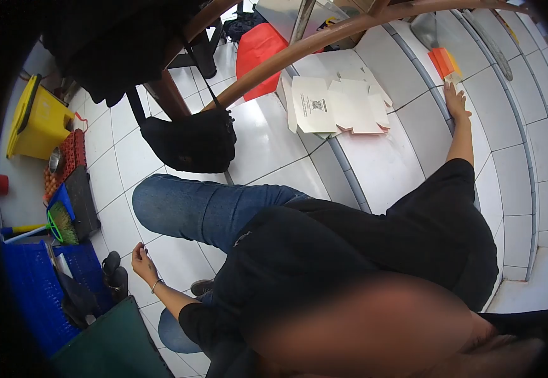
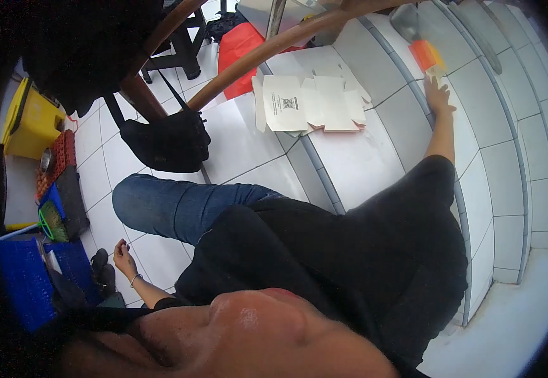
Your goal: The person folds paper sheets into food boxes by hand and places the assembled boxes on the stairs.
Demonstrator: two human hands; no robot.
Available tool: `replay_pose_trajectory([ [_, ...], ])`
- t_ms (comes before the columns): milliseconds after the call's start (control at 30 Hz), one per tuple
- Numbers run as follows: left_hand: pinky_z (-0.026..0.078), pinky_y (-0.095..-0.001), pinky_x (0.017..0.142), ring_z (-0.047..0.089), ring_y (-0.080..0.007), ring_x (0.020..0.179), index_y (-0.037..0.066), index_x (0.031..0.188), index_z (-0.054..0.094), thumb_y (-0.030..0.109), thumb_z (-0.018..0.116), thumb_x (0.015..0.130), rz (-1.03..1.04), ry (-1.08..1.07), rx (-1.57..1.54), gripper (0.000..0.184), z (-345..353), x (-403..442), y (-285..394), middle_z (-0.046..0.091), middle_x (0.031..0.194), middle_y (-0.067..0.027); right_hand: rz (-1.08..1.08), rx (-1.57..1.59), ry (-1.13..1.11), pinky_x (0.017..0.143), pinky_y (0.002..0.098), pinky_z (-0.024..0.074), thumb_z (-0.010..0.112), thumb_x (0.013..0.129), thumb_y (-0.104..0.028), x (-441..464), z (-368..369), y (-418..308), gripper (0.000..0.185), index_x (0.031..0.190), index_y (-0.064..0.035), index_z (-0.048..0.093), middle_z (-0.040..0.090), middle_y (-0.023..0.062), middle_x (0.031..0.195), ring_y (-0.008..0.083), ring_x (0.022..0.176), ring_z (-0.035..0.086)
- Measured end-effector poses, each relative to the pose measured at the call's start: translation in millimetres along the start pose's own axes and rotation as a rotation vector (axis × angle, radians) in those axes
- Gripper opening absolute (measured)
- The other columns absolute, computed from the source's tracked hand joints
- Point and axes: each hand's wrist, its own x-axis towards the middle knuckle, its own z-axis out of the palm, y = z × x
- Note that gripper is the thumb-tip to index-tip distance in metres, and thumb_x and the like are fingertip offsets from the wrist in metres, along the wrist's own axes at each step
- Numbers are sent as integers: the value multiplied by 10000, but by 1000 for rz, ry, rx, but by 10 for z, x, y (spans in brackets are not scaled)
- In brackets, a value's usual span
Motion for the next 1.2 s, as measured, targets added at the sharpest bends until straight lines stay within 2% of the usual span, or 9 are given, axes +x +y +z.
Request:
replay_pose_trajectory([
  [133, 526, -289, 824, 661, -170, 879, -31, 1112, 665, 77, 510, 952, -6, 4, 5, 247, 34, -11, 66, 698, 1008, -101, -255, 278, -50, 1101, 528, 306, 265, 917, -699, 709, 277, 460, 835, 1539, -148, 188, 404, 268, 1451, 433, 1327, 410],
  [300, 524, -289, 804, 654, -162, 857, -23, 1104, 671, 93, 522, 949, -10, 4, 24, 244, 38, -21, 52, 697, 981, -91, -121, 126, 8, 1036, 472, 406, 447, 920, -588, 392, -183, 59, 776, 1525, -149, 242, 426, 314, 1408, 428, 1274, 472],
  [433, 524, -291, 802, 657, -166, 852, -22, 1098, 673, 98, 523, 950, -3, 11, 34, 243, 36, -50, 96, 697, 975, -93, -341, 173, 189, 1037, 482, 414, 548, 884, -529, 537, -73, 76, 764, 1523, -216, 271, 357, 317, 1456, 464, 1238, 495],
  [633, 533, -302, 818, 668, -182, 874, -29, 1098, 669, 98, 522, 951, -5, -17, 12, 244, 86, 22, -40, 697, 979, -102, -174, 528, -126, 1120, 505, 317, 563, 875, -519, 459, -329, -79, 789, 1537, -251, 227, 195, 297, 1541, 458, 1371, 337],
  [733, 537, -306, 829, 671, -190, 888, -33, 1103, 667, 97, 524, 952, -9, -26, 0, 245, 116, 32, -116, 697, 995, -111, -298, 280, 60, 1139, 496, 293, 537, 880, -544, 702, -182, -57, 781, 1533, -228, 247, 174, 233, 1573, 456, 1403, 272],
  [833, 539, -306, 839, 673, -197, 899, -33, 1106, 667, 97, 529, 952, -10, -17, 17, 245, 73, 42, -102, 697, 1011, -119, -320, -217, 626, 1102, 465, 349, 599, 875, -492, -262, -659, -735, 691, 1464, -189, 401, 333, 179, 1523, 404, 1347, 391],
  [967, 544, -303, 846, 668, -193, 925, -35, 1113, 663, 93, 540, 955, 3, -16, 8, 238, 50, 10, -80, 695, 1019, -124, -935, 406, 236, 985, 402, 438, 742, 819, -330, -776, -193, -1362, 458, 1223, -145, 629, 600, 138, 1238, 282, 1178, 556],
  [1033, 546, -303, 848, 666, -192, 931, -37, 1118, 659, 90, 543, 956, 5, -28, 9, 236, 47, 18, -70, 693, 1023, -126, -1143, 397, -245, 1023, 412, 416, 748, 791, -441, -1361, 19, -1731, 598, 1289, -146, 598, 543, 136, 1360, 318, 1238, 520],
  [1200, 540, -301, 858, 669, -193, 931, -37, 1121, 658, 81, 535, 952, 27, -11, 29, 240, 33, 9, 31, 694, 1028, -125, -1291, 196, -335, 1075, 400, 375, 791, 635, -614, -2185, 203, -2155, 867, 1323, -131, 580, 477, 199, 1420, 359, 1279, 479],
])
